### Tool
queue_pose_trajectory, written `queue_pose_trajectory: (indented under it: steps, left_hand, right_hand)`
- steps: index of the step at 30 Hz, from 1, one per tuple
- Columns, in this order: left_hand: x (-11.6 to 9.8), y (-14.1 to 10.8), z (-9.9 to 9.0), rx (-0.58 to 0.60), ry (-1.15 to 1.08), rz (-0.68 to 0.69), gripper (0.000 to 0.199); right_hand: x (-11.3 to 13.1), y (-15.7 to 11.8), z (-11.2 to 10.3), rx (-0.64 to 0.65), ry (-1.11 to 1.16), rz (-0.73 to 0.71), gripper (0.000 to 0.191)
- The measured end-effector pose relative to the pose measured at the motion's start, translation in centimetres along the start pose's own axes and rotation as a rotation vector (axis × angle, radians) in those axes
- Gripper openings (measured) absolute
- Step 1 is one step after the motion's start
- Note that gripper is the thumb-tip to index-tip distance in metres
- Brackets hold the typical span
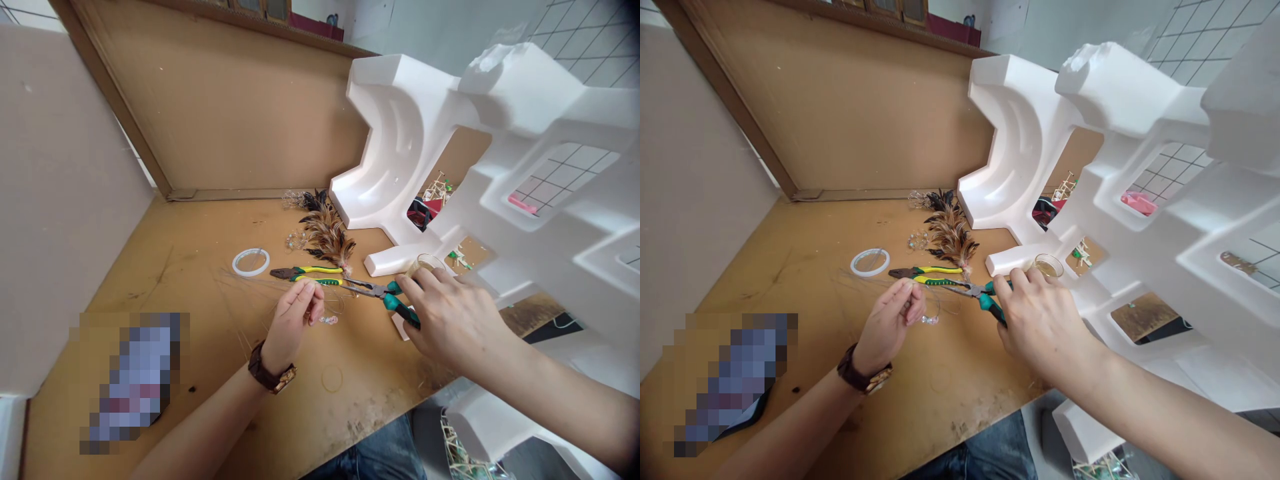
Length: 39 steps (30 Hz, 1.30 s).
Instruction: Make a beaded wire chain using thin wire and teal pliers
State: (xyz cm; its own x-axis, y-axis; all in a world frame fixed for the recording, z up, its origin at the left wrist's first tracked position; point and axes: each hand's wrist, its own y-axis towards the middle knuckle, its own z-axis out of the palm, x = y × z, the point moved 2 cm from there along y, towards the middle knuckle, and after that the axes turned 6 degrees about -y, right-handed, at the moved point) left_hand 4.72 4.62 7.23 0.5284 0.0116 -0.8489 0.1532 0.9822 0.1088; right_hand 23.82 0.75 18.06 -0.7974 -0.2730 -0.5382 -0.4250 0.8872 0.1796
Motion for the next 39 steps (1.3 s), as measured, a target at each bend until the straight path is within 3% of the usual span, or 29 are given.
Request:
queue_pose_trajectory:
  steps: [7, 13, 17, 21, 24, 29, 34, 39]
  left_hand:
    - [-0.4, -0.5, 0.3, 0.152, -0.142, 0.052, 0.023]
    - [-0.4, -0.4, 0.4, 0.16, -0.183, 0.041, 0.024]
    - [-0.4, -0.3, 0.4, 0.056, -0.141, -0.005, 0.022]
    - [-0.8, -0.2, 0.8, 0.016, -0.247, -0.108, 0.019]
    - [-1.0, -0.1, 1.0, -0.005, -0.369, -0.169, 0.014]
    - [-0.9, 0.2, 0.9, 0.002, -0.446, -0.214, 0.015]
    - [-0.8, 0.4, 0.7, -0.003, -0.448, -0.214, 0.017]
    - [-0.8, 0.3, 0.7, -0.044, -0.47, -0.224, 0.015]
  right_hand:
    - [-0.5, 0.3, 0.6, 0.08, 0.108, 0.005, 0.026]
    - [-1.1, 0.4, 0.9, 0.166, 0.269, -0.052, 0.026]
    - [-0.2, 0.7, 3.7, 0.226, 0.295, -0.036, 0.027]
    - [3.5, 0.5, 8.0, 0.33, 0.36, -0.104, 0.029]
    - [6.6, 0.5, 10.2, 0.306, 0.401, -0.148, 0.032]
    - [9.5, 1.0, 11.5, 0.239, 0.447, -0.162, 0.033]
    - [10.1, 0.7, 12.4, 0.174, 0.53, -0.182, 0.041]
    - [8.6, 0.9, 12.1, 0.115, 0.741, -0.212, 0.047]
